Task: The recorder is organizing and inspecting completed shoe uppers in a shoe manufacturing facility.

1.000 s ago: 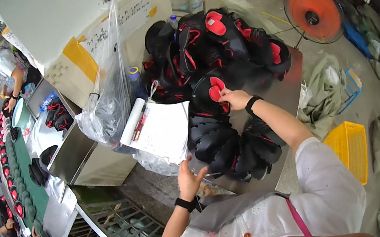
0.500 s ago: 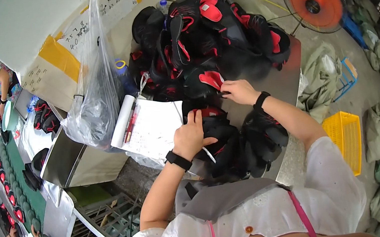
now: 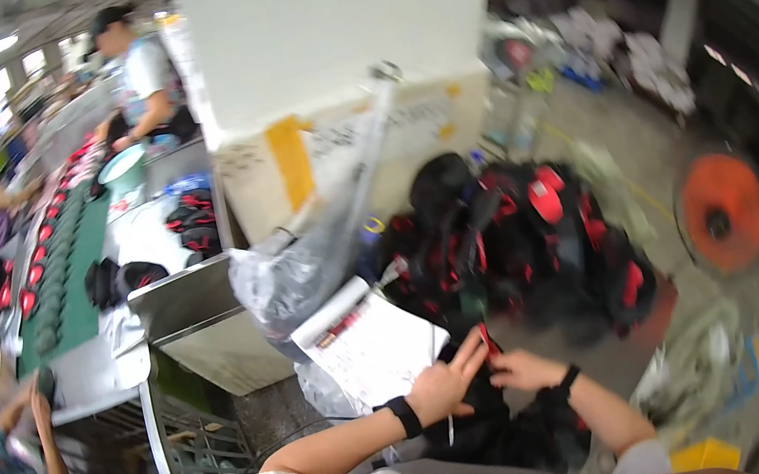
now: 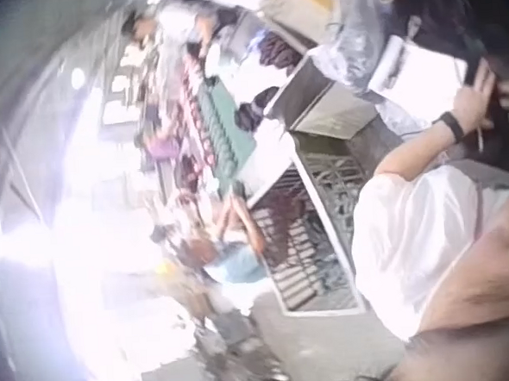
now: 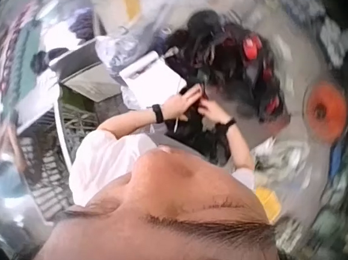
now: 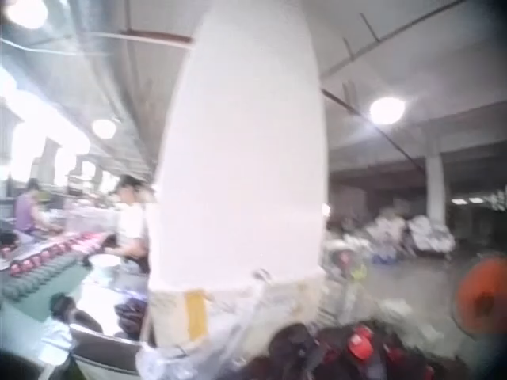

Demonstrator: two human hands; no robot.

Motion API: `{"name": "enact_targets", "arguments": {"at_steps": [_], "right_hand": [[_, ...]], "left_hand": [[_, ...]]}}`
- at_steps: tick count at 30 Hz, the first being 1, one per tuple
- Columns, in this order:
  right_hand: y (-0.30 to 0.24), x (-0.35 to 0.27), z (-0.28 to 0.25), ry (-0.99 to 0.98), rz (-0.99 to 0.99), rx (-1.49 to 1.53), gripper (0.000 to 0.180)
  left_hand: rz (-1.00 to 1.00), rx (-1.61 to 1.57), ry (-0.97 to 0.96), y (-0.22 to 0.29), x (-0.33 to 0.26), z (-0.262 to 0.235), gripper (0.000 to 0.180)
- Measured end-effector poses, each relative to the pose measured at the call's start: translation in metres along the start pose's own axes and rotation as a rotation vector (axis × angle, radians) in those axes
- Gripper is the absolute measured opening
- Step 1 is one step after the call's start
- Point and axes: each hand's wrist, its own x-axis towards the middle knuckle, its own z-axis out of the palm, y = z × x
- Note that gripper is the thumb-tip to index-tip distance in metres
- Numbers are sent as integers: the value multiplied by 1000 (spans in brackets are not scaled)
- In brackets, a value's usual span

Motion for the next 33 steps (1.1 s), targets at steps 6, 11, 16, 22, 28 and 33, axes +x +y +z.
{"name": "enact_targets", "arguments": {"at_steps": [6, 11, 16, 22, 28, 33], "right_hand": [[-15, -24, -11, -52, -14, 118, 40], [-19, -37, -13, -91, -91, 108, 48], [32, -84, -22, 36, 169, -55, 63], [101, -182, -4, -188, 754, 522, 77], [128, -238, 38, 66, 871, 751, 63], [98, -225, 78, 201, 627, 1068, 62]], "left_hand": [[-55, -25, -178, -13, 4, 9, 104], [-84, 27, -319, -1, 25, 5, 100], [-3, 39, -326, -13, 23, 17, 98], [5, 83, -397, -3, 15, 7, 97], [-33, 114, -445, 7, 23, 11, 88], [-45, 107, -429, -3, 9, 16, 90]]}}
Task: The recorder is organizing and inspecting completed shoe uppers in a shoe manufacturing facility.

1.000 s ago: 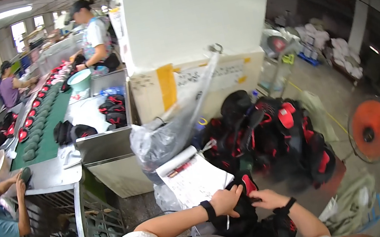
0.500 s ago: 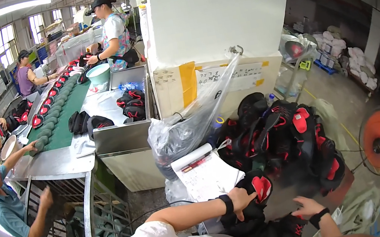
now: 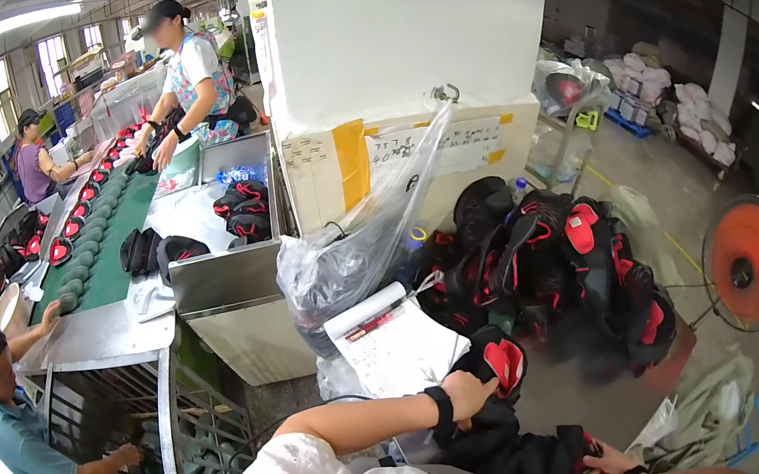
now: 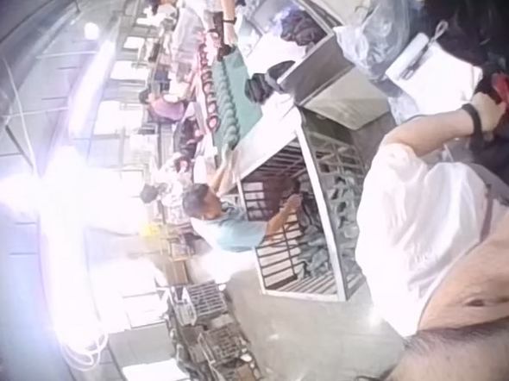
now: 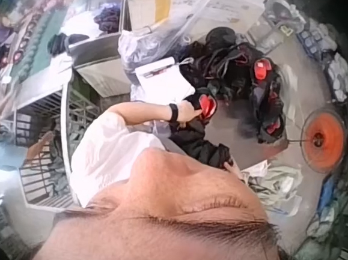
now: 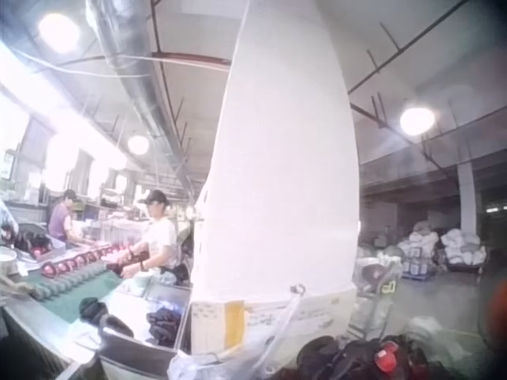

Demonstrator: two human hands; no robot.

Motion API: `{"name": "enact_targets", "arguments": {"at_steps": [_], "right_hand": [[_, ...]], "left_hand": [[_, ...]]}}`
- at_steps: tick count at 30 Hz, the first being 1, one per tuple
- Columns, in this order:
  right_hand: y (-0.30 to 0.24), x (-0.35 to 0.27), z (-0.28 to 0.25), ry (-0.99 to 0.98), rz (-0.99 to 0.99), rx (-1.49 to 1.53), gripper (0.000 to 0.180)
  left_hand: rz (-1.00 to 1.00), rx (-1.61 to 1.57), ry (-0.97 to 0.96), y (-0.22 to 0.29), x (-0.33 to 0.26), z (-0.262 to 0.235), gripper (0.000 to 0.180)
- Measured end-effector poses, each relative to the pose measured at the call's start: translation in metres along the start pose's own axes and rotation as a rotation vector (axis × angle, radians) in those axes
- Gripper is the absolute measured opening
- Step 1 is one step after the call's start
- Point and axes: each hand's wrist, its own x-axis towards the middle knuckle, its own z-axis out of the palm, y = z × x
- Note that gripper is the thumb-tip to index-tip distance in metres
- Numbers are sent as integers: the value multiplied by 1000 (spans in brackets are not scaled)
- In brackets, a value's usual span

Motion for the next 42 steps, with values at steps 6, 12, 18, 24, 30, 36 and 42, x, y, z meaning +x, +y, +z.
{"name": "enact_targets", "arguments": {"at_steps": [6, 12, 18, 24, 30, 36, 42], "right_hand": [[14, -13, -3, 92, 225, -326, 95], [224, -49, -68, 233, 33, -588, 91], [176, -71, 0, 454, -300, -828, 75], [47, -94, 102, 533, 303, 24, 68], [133, -129, 116, 479, 219, 132, 80], [97, -70, 168, 511, -417, 568, 86], [98, -82, 182, 687, -172, 754, 90]], "left_hand": [[19, -70, 67, -3, 8, 6, 82], [105, -22, 164, 1, 1, 8, 65], [176, -30, 258, 7, 4, 13, 54], [250, -23, 318, 32, -7, 24, 51], [252, -59, 194, 59, -18, 38, 53], [194, -417, 376, 13, -36, 54, 62], [81, -234, 470, 33, -41, 64, 63]]}}
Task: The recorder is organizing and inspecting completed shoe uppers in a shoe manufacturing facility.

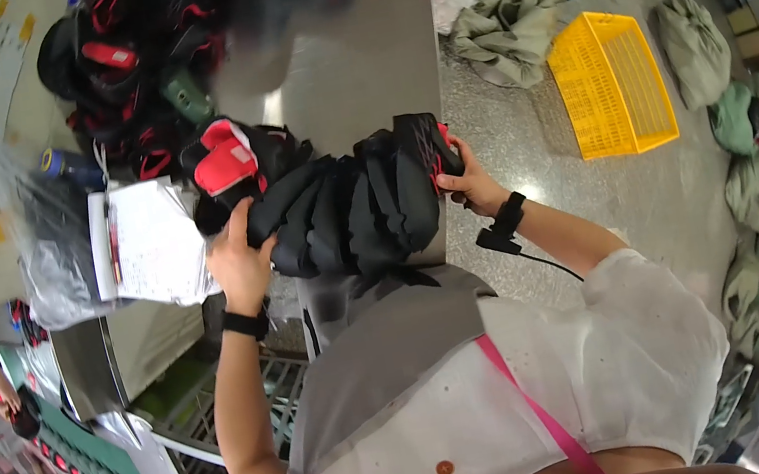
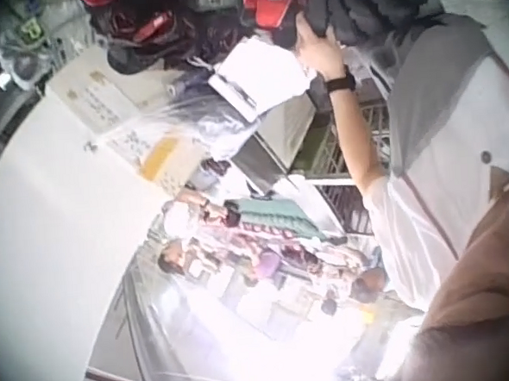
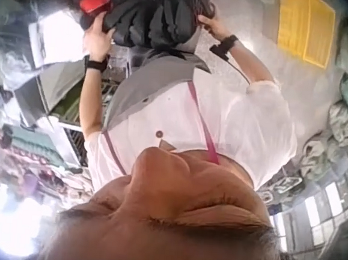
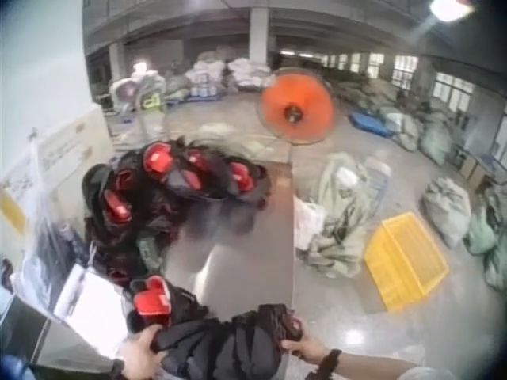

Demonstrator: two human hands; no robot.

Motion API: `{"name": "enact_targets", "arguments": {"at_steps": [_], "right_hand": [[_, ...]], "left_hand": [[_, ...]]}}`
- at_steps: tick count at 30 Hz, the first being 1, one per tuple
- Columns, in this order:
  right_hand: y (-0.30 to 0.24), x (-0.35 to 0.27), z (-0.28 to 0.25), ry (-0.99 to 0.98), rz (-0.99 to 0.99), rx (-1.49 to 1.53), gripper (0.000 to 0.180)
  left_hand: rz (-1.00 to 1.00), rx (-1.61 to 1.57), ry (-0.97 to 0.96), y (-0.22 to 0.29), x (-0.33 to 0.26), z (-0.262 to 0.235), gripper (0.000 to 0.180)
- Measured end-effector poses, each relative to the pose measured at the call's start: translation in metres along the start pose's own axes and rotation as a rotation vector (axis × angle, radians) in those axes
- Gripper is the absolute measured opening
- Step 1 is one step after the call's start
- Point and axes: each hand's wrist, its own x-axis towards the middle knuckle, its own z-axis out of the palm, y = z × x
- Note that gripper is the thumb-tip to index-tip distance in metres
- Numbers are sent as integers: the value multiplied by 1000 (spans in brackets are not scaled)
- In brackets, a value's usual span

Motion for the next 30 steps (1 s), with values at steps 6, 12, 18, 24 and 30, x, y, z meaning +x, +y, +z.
{"name": "enact_targets", "arguments": {"at_steps": [6, 12, 18, 24, 30], "right_hand": [[-33, -14, -20, -14, -125, -6, 100], [-79, -11, 31, -99, -360, 31, 92], [-93, -18, 115, -231, -392, 2, 79], [-63, -17, 232, -444, -304, -1, 76], [-24, -52, 405, -702, -547, -128, 76]], "left_hand": [[85, -29, 194, 36, -4, -11, 60], [247, 142, 535, 47, -19, -94, 53], [157, 338, 715, 33, -81, -140, 52], [-22, 457, 723, -26, -179, -193, 51], [-416, 184, 1064, -119, -303, -227, 54]]}}
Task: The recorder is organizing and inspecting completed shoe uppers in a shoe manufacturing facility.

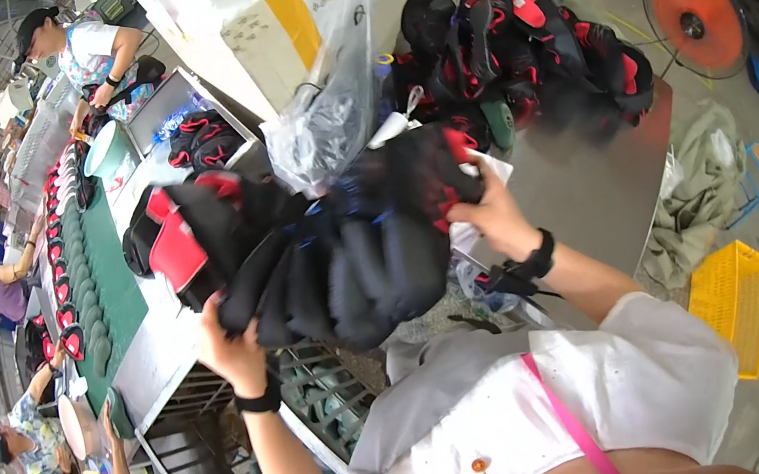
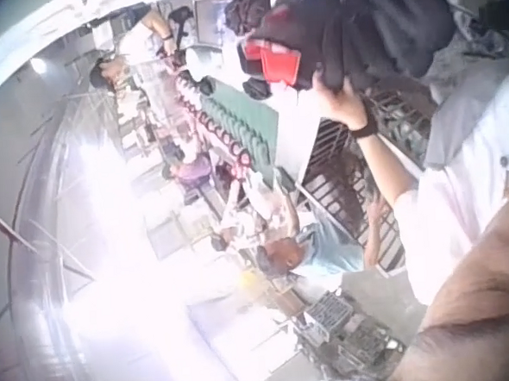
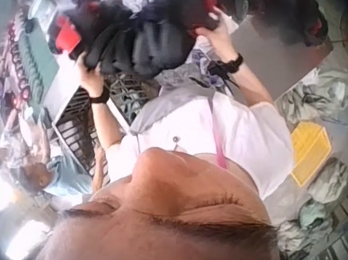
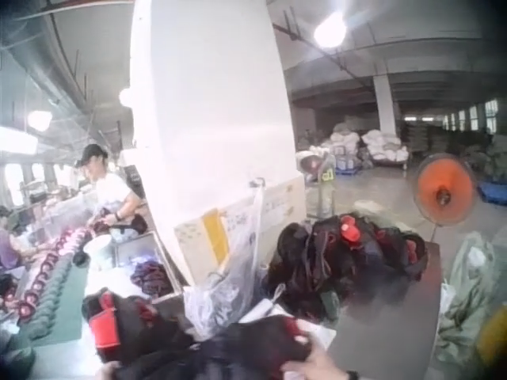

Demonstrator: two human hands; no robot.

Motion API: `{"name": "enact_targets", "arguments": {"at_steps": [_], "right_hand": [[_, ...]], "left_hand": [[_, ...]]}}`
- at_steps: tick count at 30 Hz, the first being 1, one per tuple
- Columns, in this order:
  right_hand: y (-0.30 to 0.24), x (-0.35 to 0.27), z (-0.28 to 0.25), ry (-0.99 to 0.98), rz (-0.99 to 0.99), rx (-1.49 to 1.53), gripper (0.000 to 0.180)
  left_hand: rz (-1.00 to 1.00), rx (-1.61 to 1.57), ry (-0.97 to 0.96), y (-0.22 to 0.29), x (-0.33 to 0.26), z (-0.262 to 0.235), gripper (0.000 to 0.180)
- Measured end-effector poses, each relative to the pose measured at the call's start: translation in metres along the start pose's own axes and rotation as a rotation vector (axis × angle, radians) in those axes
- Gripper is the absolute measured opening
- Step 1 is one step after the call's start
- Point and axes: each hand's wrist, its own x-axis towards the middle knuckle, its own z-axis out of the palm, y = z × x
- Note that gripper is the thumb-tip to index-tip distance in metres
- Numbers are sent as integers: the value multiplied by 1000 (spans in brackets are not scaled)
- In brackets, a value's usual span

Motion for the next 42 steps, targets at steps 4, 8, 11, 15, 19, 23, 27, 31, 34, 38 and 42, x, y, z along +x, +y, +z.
{"name": "enact_targets", "arguments": {"at_steps": [4, 8, 11, 15, 19, 23, 27, 31, 34, 38, 42], "right_hand": [[19, 22, 96, -164, 99, 23, 74], [69, 25, 158, -109, 219, 1, 75], [79, 36, 203, -162, 348, 41, 74], [105, 78, 255, -248, 342, 94, 72], [136, 130, 308, -270, 347, 132, 65], [166, 183, 353, -255, 473, 163, 63], [187, 240, 384, -245, 520, 238, 60], [206, 291, 395, -187, 647, 153, 72], [232, 321, 390, -245, 734, 76, 72], [244, 345, 389, -275, 852, 41, 55], [261, 376, 382, -504, 919, 52, 37]], "left_hand": [[-93, 145, -19, -68, 13, -57, 47], [0, 317, -27, -118, 26, -91, 50], [26, 397, 11, -150, 34, -107, 53], [32, 430, 82, -190, 69, -119, 58], [111, 543, 29, -217, 140, -124, 55], [176, 668, -35, -238, 225, -116, 57], [226, 680, -149, -282, 304, -88, 57], [162, 600, -272, -342, 343, -43, 54], [198, 501, -357, -388, 367, -5, 55], [113, 490, -597, -454, 397, 39, 54], [169, 469, -806, -523, 421, 96, 52]]}}
